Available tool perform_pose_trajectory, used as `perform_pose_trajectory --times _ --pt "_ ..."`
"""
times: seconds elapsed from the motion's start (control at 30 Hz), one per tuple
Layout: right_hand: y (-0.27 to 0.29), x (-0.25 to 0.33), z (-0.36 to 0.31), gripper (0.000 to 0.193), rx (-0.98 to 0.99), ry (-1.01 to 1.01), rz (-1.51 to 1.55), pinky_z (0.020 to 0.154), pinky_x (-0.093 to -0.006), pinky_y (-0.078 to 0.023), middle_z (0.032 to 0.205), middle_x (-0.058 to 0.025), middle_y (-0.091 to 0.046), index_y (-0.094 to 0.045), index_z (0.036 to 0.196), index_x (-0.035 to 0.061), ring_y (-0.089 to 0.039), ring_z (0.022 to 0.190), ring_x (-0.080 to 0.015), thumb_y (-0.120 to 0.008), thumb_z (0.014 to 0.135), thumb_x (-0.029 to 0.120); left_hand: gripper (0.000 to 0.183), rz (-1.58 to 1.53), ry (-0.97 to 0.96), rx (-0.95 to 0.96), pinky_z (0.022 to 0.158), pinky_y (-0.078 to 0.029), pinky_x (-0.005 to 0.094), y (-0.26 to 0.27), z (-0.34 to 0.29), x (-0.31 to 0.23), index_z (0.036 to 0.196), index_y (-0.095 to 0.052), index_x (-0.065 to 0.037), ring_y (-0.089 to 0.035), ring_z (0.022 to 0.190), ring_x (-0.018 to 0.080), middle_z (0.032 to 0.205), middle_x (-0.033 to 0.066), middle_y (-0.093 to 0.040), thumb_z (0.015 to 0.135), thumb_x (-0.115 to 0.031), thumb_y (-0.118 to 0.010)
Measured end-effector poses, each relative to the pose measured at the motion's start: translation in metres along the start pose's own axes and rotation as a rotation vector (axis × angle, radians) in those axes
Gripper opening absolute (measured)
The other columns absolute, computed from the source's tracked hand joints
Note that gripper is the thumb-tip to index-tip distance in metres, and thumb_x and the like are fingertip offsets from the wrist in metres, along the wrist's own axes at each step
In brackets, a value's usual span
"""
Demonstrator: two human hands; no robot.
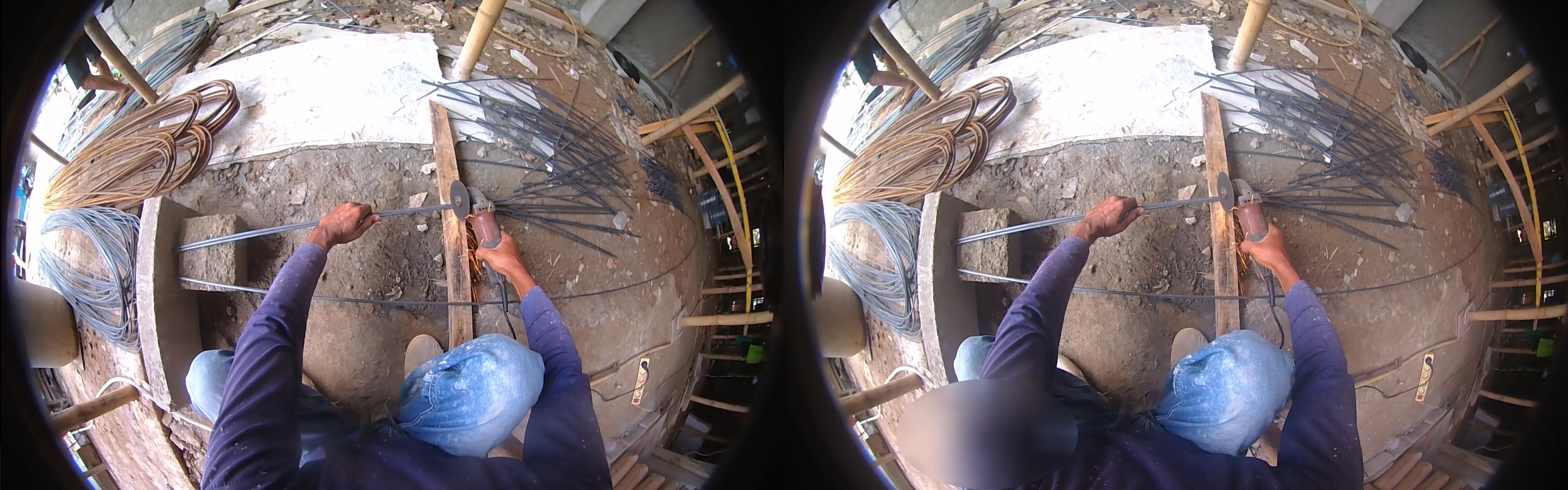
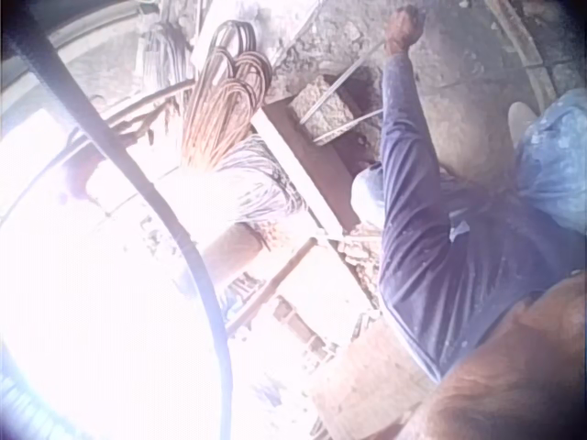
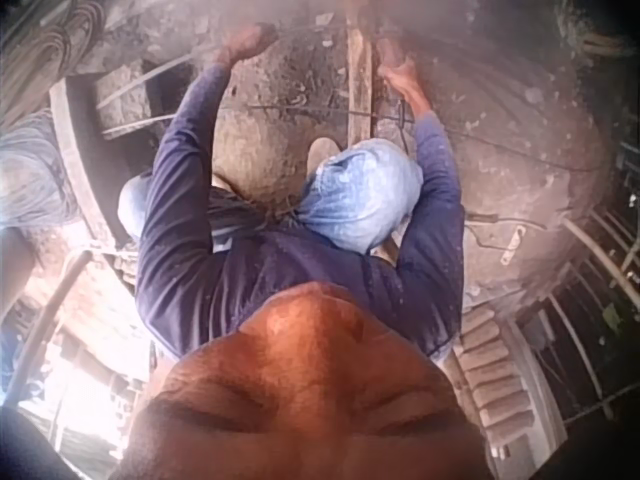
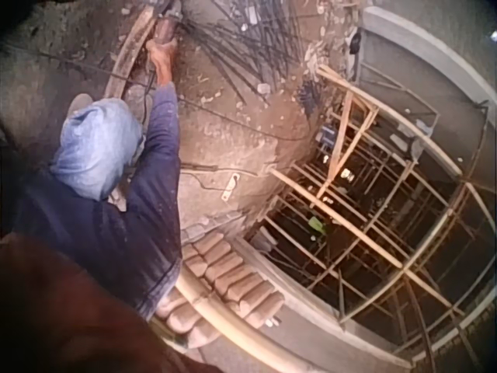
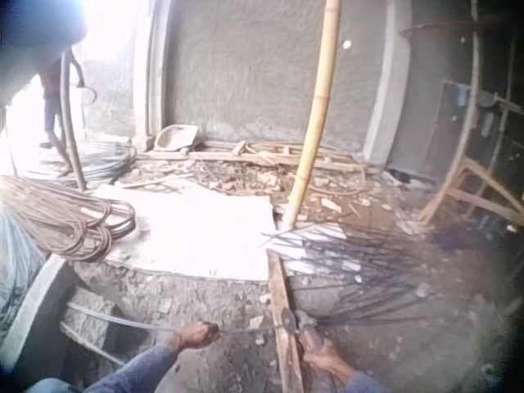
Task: The person uses an angle grinder to cut metal rods on a construction site. They position each rod on a wooden plank, cut it, and then place the cut pieces aside.
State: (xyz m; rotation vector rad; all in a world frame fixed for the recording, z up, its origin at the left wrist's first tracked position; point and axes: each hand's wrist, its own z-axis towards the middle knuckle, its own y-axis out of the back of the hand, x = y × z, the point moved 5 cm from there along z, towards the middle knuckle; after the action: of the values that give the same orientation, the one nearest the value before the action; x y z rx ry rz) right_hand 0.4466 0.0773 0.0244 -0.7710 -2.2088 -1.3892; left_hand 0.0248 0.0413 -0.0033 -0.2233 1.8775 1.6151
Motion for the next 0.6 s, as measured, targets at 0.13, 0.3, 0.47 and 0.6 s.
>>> perform_pose_trajectory --times 0.13,0.3,0.47,0.6 --pt "-0.003 -0.004 0.001 0.049 0.031 0.057 0.115 0.076 -0.0425 -0.059 0.097 -0.0099 -0.076 -0.070 0.118 0.0033 -0.073 0.081 -0.0235 -0.086 0.074 0.019 0.043 -0.018 0.024 -0.034 0.077 -0.053 0.0576 -0.001 0.001 0.003 0.097 -0.067 0.001 -0.068 0.086 0.0497 0.087 0.0257 -0.070 0.115 -0.036 -0.056" --pt "-0.005 -0.009 0.007 0.048 -0.004 0.062 0.056 0.068 -0.0417 -0.059 0.091 -0.0084 -0.074 -0.069 0.118 0.0037 -0.072 0.072 -0.0212 -0.086 0.075 0.017 0.044 0.003 0.015 -0.040 0.075 -0.053 0.0586 -0.002 0.000 0.002 0.101 -0.066 -0.001 -0.070 0.085 0.0488 0.087 0.0246 -0.072 0.115 -0.041 -0.054" --pt "-0.009 -0.008 0.015 0.048 -0.008 -0.023 0.043 0.072 -0.0438 -0.059 0.093 -0.0095 -0.074 -0.069 0.118 0.0046 -0.073 0.076 -0.0230 -0.086 0.075 0.018 0.044 -0.003 0.033 -0.049 0.074 -0.053 0.0588 0.001 -0.002 0.000 0.101 -0.066 -0.001 -0.070 0.084 0.0495 0.086 0.0246 -0.072 0.115 -0.041 -0.055" --pt "-0.004 -0.001 0.009 0.047 -0.034 0.015 -0.004 0.074 -0.0446 -0.059 0.095 -0.0103 -0.075 -0.070 0.116 0.0046 -0.074 0.078 -0.0237 -0.086 0.075 0.019 0.043 -0.014 0.017 -0.069 0.074 -0.052 0.0585 0.000 -0.001 0.002 0.099 -0.066 -0.001 -0.069 0.083 0.0492 0.085 0.0241 -0.071 0.115 -0.040 -0.056"
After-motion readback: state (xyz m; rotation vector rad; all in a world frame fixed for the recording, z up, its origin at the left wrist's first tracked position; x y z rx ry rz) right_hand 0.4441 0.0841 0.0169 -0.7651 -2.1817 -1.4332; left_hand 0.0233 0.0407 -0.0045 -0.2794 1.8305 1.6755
